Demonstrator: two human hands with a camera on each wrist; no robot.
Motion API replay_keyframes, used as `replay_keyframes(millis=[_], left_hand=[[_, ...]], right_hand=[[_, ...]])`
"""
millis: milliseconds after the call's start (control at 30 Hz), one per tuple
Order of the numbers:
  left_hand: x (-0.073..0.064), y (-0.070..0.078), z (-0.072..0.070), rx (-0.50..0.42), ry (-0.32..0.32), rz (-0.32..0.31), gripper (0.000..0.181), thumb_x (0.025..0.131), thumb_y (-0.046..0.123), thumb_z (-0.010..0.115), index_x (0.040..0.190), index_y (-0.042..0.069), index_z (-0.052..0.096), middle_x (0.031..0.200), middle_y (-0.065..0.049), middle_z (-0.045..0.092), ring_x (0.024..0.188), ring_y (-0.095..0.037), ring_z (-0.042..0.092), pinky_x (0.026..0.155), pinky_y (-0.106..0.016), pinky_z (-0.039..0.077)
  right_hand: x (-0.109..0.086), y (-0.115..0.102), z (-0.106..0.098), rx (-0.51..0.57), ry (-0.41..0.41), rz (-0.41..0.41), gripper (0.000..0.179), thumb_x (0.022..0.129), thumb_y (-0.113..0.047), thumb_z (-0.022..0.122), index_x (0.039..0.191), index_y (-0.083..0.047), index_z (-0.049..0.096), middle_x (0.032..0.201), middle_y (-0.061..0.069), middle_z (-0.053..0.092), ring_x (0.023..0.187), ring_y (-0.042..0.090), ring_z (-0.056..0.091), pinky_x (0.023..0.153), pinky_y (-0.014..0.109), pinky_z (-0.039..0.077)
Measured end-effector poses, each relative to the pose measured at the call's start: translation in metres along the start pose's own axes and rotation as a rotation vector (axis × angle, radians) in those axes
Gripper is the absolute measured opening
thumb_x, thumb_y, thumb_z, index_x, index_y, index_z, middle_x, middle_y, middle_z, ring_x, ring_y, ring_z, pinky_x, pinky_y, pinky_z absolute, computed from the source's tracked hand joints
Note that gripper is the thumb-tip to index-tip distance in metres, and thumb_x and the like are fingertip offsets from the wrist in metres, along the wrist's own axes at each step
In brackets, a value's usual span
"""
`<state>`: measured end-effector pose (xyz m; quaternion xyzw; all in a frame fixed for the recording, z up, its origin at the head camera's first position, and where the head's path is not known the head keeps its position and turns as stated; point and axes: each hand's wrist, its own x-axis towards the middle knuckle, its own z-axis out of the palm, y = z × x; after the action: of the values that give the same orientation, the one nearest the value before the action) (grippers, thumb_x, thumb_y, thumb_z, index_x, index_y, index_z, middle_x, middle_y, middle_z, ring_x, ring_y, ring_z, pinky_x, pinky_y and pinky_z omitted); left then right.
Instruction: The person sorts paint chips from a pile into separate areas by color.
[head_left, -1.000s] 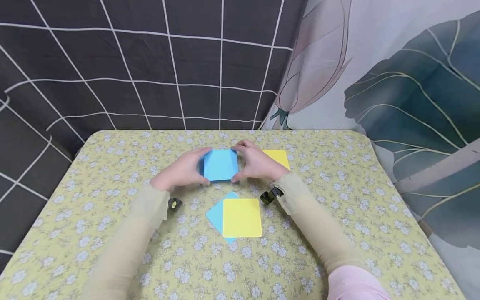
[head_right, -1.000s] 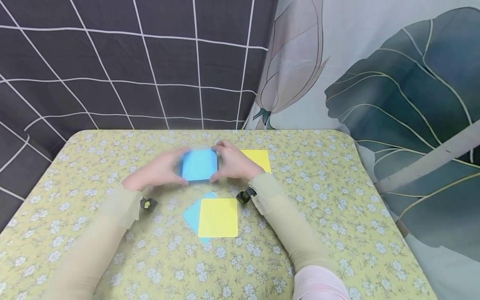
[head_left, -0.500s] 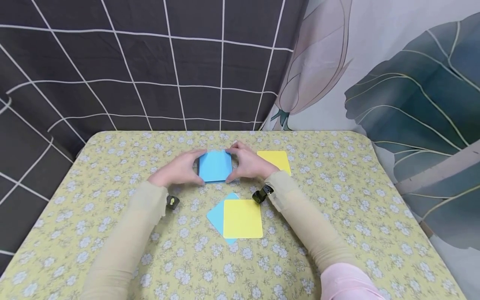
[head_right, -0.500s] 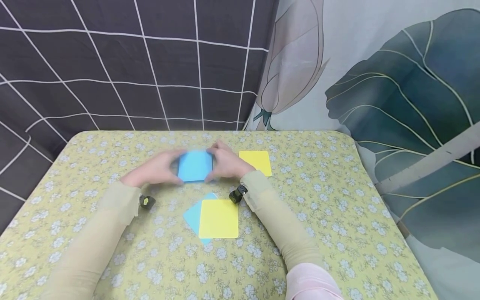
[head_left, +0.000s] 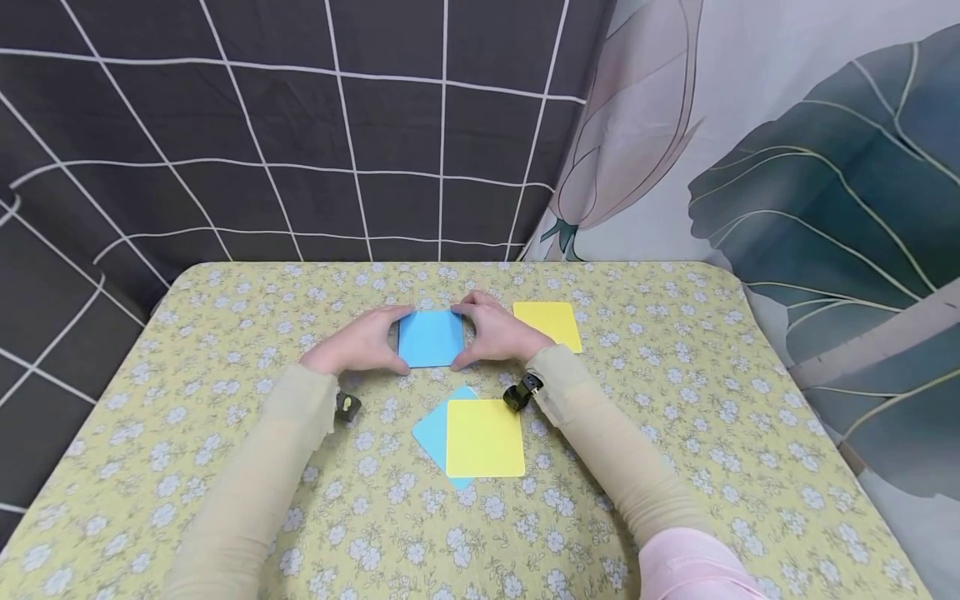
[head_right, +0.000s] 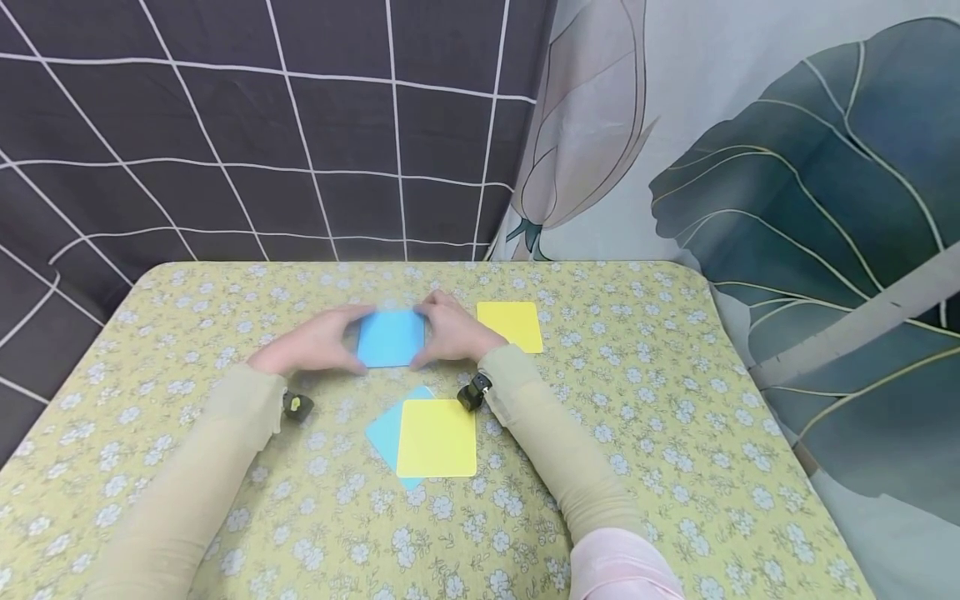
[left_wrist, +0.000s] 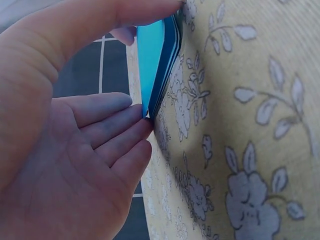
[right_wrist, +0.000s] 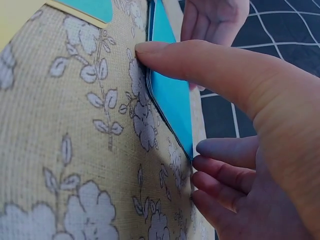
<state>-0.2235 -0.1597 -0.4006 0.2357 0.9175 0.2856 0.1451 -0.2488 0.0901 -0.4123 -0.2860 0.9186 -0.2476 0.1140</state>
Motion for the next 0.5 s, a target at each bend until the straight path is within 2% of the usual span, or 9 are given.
replay_keyframes(millis=[267, 500], left_hand=[[-0.002, -0.001, 0.001, -0.010, 0.033, -0.008, 0.109, 0.067, 0.018, 0.088, 0.156, -0.005, 0.030, 0.159, -0.024, 0.034, 0.143, -0.042, 0.035, 0.118, -0.052, 0.030], [-0.010, 0.014, -0.002, -0.017, 0.124, 0.049, 0.109, 0.070, 0.023, 0.090, 0.159, 0.003, 0.031, 0.162, -0.017, 0.031, 0.147, -0.037, 0.030, 0.118, -0.055, 0.028]], right_hand=[[-0.002, 0.001, -0.002, 0.015, 0.018, -0.017, 0.103, 0.067, -0.042, 0.093, 0.150, -0.001, 0.047, 0.136, 0.011, 0.049, 0.122, 0.025, 0.047, 0.106, 0.037, 0.044], [-0.017, -0.007, -0.020, 0.074, 0.089, -0.045, 0.098, 0.075, -0.048, 0.086, 0.152, -0.004, 0.045, 0.149, 0.012, 0.047, 0.134, 0.029, 0.046, 0.110, 0.046, 0.042]])
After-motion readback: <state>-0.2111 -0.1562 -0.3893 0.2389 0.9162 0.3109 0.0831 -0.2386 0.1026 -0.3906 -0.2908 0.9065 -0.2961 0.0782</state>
